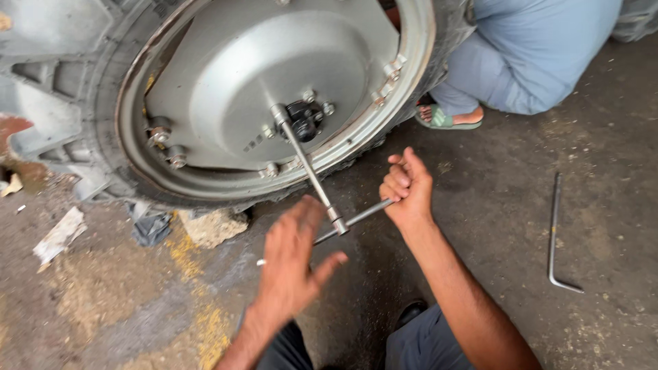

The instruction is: The person uses a lug wrench to loosen and remove several lug nuts from a tractor wheel hub. The person removes the nuts one by one and places them on the ground.

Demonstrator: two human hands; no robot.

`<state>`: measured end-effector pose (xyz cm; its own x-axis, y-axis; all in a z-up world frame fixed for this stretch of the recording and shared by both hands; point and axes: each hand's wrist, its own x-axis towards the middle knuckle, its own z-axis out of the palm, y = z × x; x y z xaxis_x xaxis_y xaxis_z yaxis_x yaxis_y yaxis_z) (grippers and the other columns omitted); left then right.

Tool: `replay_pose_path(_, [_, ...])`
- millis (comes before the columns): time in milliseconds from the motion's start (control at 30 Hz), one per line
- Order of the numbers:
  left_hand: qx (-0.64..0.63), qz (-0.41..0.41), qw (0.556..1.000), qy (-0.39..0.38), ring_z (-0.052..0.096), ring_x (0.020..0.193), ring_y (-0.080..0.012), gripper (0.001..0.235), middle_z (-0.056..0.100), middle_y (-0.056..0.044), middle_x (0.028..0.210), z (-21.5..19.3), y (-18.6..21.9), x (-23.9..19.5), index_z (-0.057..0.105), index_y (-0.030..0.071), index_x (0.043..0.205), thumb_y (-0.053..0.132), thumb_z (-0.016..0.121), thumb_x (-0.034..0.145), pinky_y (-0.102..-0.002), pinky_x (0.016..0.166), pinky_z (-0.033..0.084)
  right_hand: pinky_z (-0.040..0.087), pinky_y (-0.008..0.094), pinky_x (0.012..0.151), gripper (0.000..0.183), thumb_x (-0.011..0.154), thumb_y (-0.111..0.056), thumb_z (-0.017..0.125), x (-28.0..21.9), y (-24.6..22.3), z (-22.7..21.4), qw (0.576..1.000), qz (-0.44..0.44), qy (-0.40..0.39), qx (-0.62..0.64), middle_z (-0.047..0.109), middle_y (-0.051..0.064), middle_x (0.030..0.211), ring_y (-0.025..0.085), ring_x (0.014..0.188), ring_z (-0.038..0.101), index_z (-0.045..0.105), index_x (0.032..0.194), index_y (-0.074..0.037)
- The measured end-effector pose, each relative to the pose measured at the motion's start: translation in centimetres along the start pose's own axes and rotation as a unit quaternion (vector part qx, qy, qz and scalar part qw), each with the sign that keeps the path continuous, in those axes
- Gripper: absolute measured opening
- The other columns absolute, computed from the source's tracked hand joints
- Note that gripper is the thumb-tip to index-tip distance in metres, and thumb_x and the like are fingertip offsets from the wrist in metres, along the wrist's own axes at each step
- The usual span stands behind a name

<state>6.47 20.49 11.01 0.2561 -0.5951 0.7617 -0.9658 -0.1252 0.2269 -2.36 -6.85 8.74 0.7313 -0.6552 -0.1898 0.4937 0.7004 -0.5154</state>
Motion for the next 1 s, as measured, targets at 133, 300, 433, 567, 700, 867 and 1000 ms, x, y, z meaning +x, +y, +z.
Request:
replay_pose_path(133, [0.023,-0.27,0.91,-0.315,0.06,0.048,-0.0225,0.028,0.072,-0.007,0.073,7.2,-3.0,-4.2,0.074,0.019,0.118,0.043,0.064,0.107,-0.043,0.049,0.051,0.022,0.022,0.037,0.034,0.102,-0.034,0.06,-2.3,0.4,4.1,0.997,-0.056,0.025,-0.047,0.034,-0.008,0.051,0.004,0.037,0.025,0.066,0.084,-0.006])
replay_pose_path(300, [-0.342,-0.423,0.834,0.09,0.068,0.109,-0.0271,0.036,0.073,-0.016,0.118,18.3,0.9,-6.9,0.069,0.003,0.123,0.033,0.067,0.102,-0.042,0.096,0.054,0.048,0.023,0.053,0.019,0.091,-0.002,0.053,-7.1,7.4,9.0,0.843,-0.267,-0.112,-0.452,0.072,0.002,0.08,0.007,0.062,0.06,0.072,0.086,-0.004])
replay_pose_path(433, [-0.773,-0.504,0.375,0.084,0.046,0.142,-0.0291,0.055,0.046,-0.018,0.154,23.6,5.2,-1.3,0.044,0.005,0.15,0.033,0.054,0.104,-0.042,0.122,0.039,0.053,0.038,0.052,0.029,0.102,-0.04,0.069,-9.3,16.7,10.1,0.488,-0.141,-0.358,-0.783,0.072,0.006,0.075,0.019,0.056,0.067,0.072,0.115,-0.014])
replay_pose_path(567, [-0.884,-0.385,0.261,0.045,0.04,0.149,-0.0231,0.06,0.037,-0.011,0.165,22.7,6.7,2.8,0.039,0.004,0.156,0.039,0.049,0.108,-0.041,0.125,0.035,0.055,0.051,0.071,0.033,0.093,-0.039,0.077,-8.9,17.1,9.4,0.418,-0.076,-0.46,-0.78,0.073,0.012,0.076,0.03,0.066,0.07,0.075,0.114,-0.013])
replay_pose_path(700, [-0.849,-0.404,0.339,-0.029,0.037,0.15,-0.0219,0.069,0.036,-0.009,0.165,19.5,6.0,2.4,0.036,0.004,0.156,0.049,0.044,0.104,-0.046,0.123,0.031,0.046,0.046,0.109,0.015,0.097,-0.022,0.072,-7.2,9.5,9.4,0.531,-0.362,-0.394,-0.657,0.076,0.004,0.112,0.022,0.111,0.07,0.073,0.11,-0.015])
replay_pose_path(867, [-0.813,-0.448,0.366,-0.058,0.028,0.154,-0.0286,0.085,0.032,-0.018,0.166,19.3,5.2,2.0,0.031,0.0,0.158,0.063,0.044,0.102,-0.047,0.126,0.027,0.047,0.044,0.092,0.018,0.099,-0.015,0.066,-2.3,-0.5,6.2,0.442,-0.513,0.064,-0.733,0.072,0.011,0.118,0.027,0.108,0.065,0.069,0.114,-0.008])
replay_pose_path(1000, [-0.73,-0.499,0.454,-0.114,0.029,0.155,-0.0213,0.088,0.031,-0.01,0.166,16.3,5.6,3.1,0.025,0.011,0.159,0.069,0.044,0.094,-0.046,0.127,0.028,0.057,0.028,0.07,0.014,0.096,-0.023,0.063,0.7,0.2,1.3,0.915,-0.141,0.088,-0.367,0.073,0.005,0.099,0.012,0.086,0.07,0.066,0.105,-0.012])
